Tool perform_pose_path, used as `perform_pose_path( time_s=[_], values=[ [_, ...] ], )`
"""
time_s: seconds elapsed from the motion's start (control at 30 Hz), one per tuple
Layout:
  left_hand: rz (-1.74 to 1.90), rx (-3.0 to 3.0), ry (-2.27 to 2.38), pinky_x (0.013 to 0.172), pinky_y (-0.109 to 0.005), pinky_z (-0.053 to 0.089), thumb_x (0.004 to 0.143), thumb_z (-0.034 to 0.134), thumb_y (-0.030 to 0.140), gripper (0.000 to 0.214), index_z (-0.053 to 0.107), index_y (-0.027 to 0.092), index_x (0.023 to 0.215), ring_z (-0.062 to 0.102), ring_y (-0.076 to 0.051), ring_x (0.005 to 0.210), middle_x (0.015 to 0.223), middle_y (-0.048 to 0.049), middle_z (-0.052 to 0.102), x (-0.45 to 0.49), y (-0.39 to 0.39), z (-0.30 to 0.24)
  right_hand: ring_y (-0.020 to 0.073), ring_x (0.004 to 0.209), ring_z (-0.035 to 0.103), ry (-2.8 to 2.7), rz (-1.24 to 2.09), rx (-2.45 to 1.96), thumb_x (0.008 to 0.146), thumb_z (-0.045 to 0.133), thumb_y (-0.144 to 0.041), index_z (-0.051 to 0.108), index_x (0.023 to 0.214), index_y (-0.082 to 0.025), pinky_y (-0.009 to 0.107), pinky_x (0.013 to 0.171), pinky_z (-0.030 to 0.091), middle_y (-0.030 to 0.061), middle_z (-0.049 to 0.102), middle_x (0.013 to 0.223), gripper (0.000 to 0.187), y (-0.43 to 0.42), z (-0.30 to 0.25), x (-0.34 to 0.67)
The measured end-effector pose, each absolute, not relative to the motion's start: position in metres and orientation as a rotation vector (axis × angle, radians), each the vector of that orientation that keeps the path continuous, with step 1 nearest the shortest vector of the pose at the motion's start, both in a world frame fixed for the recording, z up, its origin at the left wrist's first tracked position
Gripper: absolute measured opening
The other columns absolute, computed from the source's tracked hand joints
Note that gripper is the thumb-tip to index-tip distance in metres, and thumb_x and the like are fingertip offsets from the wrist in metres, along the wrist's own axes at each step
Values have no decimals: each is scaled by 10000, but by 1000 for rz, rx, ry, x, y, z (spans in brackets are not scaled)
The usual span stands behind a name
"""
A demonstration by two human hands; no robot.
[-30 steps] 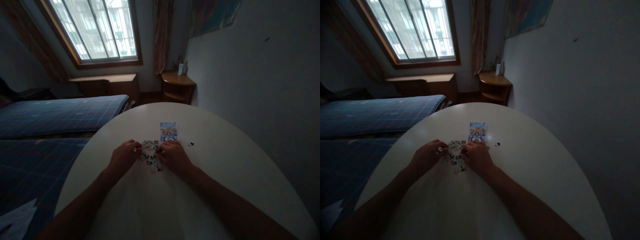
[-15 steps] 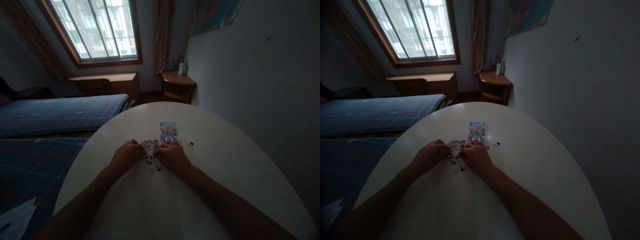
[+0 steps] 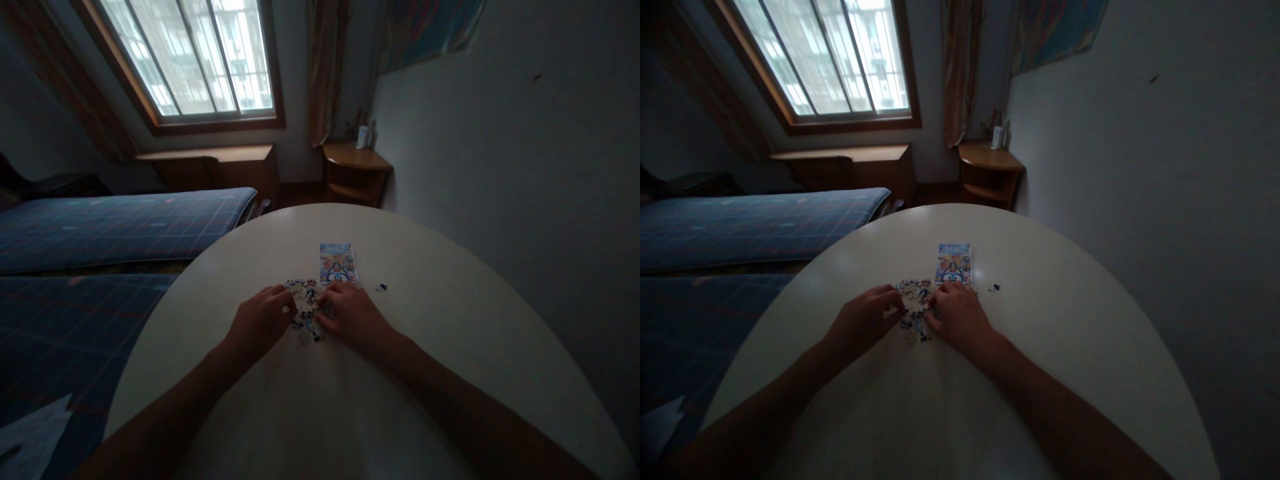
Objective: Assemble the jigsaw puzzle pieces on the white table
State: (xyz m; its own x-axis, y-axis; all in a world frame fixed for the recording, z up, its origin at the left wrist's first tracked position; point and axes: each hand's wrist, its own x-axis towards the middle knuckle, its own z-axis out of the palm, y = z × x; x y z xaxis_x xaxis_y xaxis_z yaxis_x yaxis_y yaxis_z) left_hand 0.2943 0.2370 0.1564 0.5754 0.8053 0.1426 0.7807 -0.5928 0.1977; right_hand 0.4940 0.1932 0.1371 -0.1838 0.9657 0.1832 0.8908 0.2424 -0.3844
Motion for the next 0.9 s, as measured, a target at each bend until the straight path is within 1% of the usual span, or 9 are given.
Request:
perform_pose_path(
  time_s=[0.23, 0.43, 0.57, 0.73, 0.9],
  values=[
    [316, 2716, 1335, 645, -248, 454, 879, 611, 181, 103, 671, 235, 815, 640, -186, 882, 936, -7, 694, 298, 239, 147, 239, 1034, 577, -2197, 234, -1703, 826, 691, -297, 718, 923, -202, 384, 931, 413, 79, 666, 1053, 138, 192, 142, 492],
    [331, 2736, 1293, 658, -250, 465, 908, 587, 202, 152, 709, 262, 840, 642, -180, 888, 961, 5, 702, 297, 241, 146, 285, 1011, 576, -2295, 5, -1822, 849, 666, -348, 712, 896, -195, 415, 854, 414, 101, 673, 1028, 167, 187, 152, 489],
    [282, 2755, 1284, 643, -243, 464, 928, 568, 225, 164, 711, 252, 851, 641, -179, 881, 972, -5, 707, 297, 240, 147, 281, 1004, 578, -2351, -84, -1861, 867, 647, -347, 708, 889, -180, 410, 858, 395, 113, 678, 1021, 179, 183, 157, 487],
    [283, 2769, 1306, 670, -239, 475, 922, 585, 231, 121, 692, 242, 866, 640, -178, 917, 990, -8, 705, 299, 238, 148, 259, 1030, 580, -2341, -30, -1824, 871, 644, -303, 696, 972, -188, 386, 884, 365, 94, 679, 1050, 163, 183, 156, 486],
    [300, 2743, 1295, 691, -259, 493, 911, 612, 269, 90, 689, 236, 878, 643, -185, 910, 992, -8, 701, 298, 236, 149, 248, 1021, 587, -2313, 69, -1801, 877, 634, -288, 704, 895, -193, 374, 877, 351, 82, 680, 1021, 119, 185, 155, 489]
  ],
)
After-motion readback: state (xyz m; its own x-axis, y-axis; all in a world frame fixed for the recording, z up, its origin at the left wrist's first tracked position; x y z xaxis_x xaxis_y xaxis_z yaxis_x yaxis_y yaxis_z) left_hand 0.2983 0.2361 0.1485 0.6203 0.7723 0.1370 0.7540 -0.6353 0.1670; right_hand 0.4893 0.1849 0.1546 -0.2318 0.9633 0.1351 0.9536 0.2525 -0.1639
